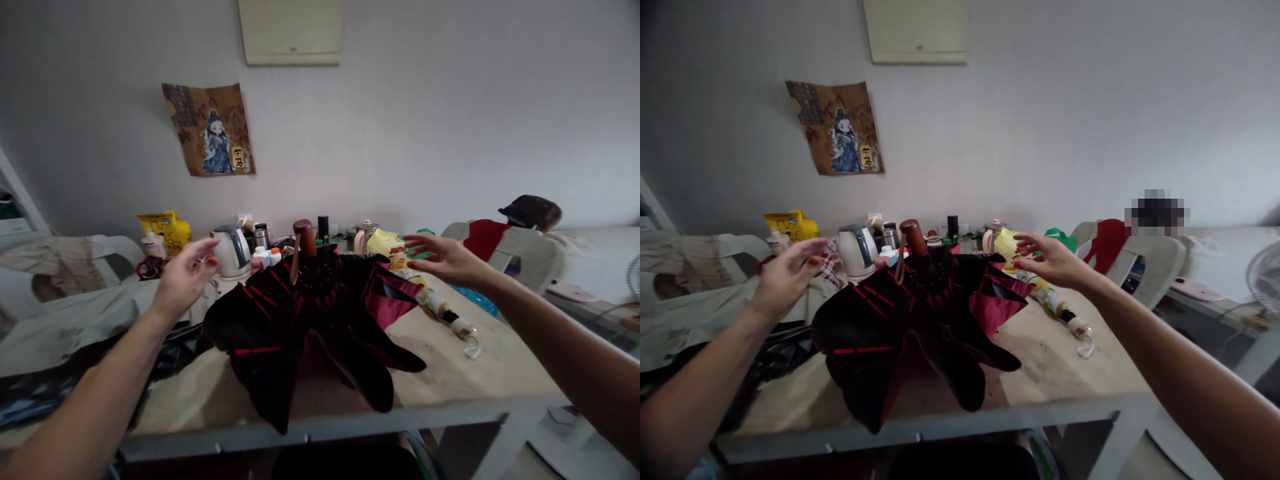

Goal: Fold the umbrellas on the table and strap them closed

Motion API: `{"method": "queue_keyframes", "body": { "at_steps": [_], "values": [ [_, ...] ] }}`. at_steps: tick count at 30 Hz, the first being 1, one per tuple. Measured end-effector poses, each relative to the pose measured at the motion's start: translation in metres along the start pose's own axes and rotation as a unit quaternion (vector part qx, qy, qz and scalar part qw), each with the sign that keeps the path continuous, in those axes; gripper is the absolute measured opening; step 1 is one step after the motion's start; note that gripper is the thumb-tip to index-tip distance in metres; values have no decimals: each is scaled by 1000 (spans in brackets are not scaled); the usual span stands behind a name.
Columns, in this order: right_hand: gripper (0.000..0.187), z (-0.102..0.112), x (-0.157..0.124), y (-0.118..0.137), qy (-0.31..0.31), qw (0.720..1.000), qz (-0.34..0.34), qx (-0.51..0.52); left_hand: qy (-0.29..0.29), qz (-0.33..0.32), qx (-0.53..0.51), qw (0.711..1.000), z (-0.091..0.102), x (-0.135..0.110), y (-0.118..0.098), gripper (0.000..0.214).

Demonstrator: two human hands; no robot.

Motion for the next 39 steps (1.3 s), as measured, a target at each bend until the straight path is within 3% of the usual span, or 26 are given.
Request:
{"method": "queue_keyframes", "body": {
  "at_steps": [1, 2, 5, 8, 11, 14, 17, 20, 22, 26, 28, 31, 33, 36, 39],
  "values": [
    [62, -10, 0, 8, 16, 1000, 13, 1, -100, 27, -79, 991, 10, -22, 15, 53],
    [60, -21, 0, 15, 34, 999, 28, -3, -148, 52, -134, 979, 7, -41, 28, 55],
    [56, -54, 8, 34, 59, 993, 81, -60, -52, 138, -217, 965, -41, -66, 45, 74],
    [54, -80, 23, 48, 52, 990, 111, -65, 5, 127, -248, 960, -69, -58, 21, 88],
    [58, -98, 38, 60, 64, 988, 130, -47, 69, 43, -192, 978, -78, -30, -22, 84],
    [61, -99, 44, 68, 54, 985, 147, -70, 89, -30, -68, 993, -77, -12, -51, 71],
    [60, -85, 47, 57, 19, 986, 125, -106, 126, -57, -22, 990, -83, -2, -57, 67],
    [74, -74, 48, 45, -2, 981, 122, -150, 107, -75, -90, 987, -76, 10, -46, 79],
    [88, -78, 52, 41, 28, 978, 128, -160, 115, -82, -125, 982, -77, 23, -35, 85],
    [102, -99, 72, 49, 86, 971, 125, -183, 197, -70, -30, 978, -103, 56, -21, 84],
    [91, -113, 89, 58, 105, 969, 121, -189, 218, -69, 37, 973, -119, 73, -25, 81],
    [43, -133, 118, 60, 148, 967, 72, -197, 246, -40, 102, 963, -141, 95, -28, 72],
    [19, -134, 133, 50, 147, 968, 26, -204, 256, 1, 119, 959, -146, 105, -17, 49],
    [19, -105, 137, 19, 76, 974, -42, -210, 241, 66, 119, 961, -134, 106, 20, 9],
    [18, -70, 122, -18, 4, 974, -108, -197, 197, 121, 92, 969, -113, 97, 59, 7]
  ]
}}
Point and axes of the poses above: each hand's wrist, its own x-axis towards the middle knuckle, its own z-axis out of the back of the hand, y = z × x, the point moved 9 cm from there along x, towards the middle knuckle, and after that the axes turned 13 degrees about y, right-handed, at the moved point
